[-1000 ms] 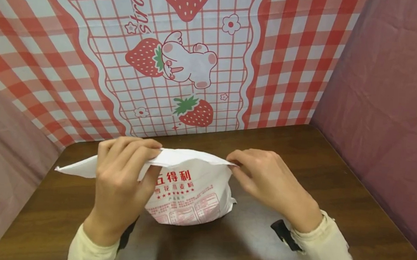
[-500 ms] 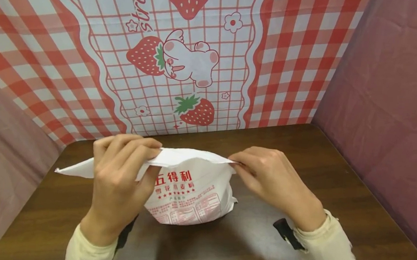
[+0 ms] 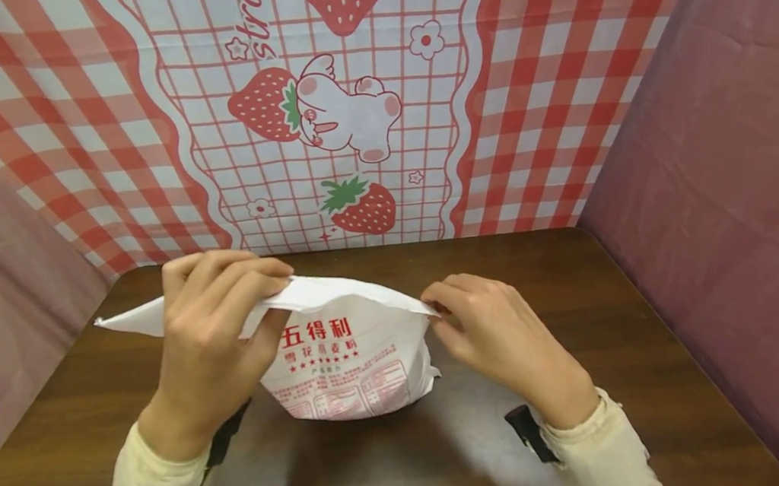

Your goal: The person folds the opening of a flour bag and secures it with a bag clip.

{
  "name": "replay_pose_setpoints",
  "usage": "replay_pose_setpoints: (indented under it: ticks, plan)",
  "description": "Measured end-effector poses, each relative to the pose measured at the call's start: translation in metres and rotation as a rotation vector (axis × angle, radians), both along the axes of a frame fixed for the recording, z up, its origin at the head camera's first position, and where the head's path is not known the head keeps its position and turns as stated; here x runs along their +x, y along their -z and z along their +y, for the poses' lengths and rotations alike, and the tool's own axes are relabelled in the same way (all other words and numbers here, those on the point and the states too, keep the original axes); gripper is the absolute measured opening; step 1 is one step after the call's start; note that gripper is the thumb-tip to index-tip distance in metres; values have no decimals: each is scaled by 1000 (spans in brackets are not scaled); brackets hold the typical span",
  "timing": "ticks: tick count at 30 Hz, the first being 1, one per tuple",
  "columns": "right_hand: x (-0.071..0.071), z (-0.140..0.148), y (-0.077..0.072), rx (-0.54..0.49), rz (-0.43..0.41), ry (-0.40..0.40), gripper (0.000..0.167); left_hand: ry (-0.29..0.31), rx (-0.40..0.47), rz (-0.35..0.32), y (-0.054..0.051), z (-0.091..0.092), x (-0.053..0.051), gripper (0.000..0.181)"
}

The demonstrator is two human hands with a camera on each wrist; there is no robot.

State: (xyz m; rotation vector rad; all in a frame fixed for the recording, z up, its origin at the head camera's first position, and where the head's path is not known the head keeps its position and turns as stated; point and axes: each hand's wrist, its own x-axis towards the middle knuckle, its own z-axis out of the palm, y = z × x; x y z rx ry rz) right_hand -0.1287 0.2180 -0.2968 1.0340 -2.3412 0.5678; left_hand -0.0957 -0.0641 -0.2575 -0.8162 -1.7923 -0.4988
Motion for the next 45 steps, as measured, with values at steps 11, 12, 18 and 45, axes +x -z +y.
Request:
replay_pose_setpoints:
  ticks: [11,12,18,45]
  plan:
    - [-2,-3,-1,-2,31,-45,30,44,5,-73,-2,-10,0,11]
    - [-3,-3,-1,1,25,-41,30,49,3,-79,-2,-11,0,11]
    - [-4,-3,2,31,-35,-4,29,76,-31,-116,-3,-13,1,11]
    - [-1,0,1,68,25,-28,28,-26,-182,-229,-4,-23,-1,42]
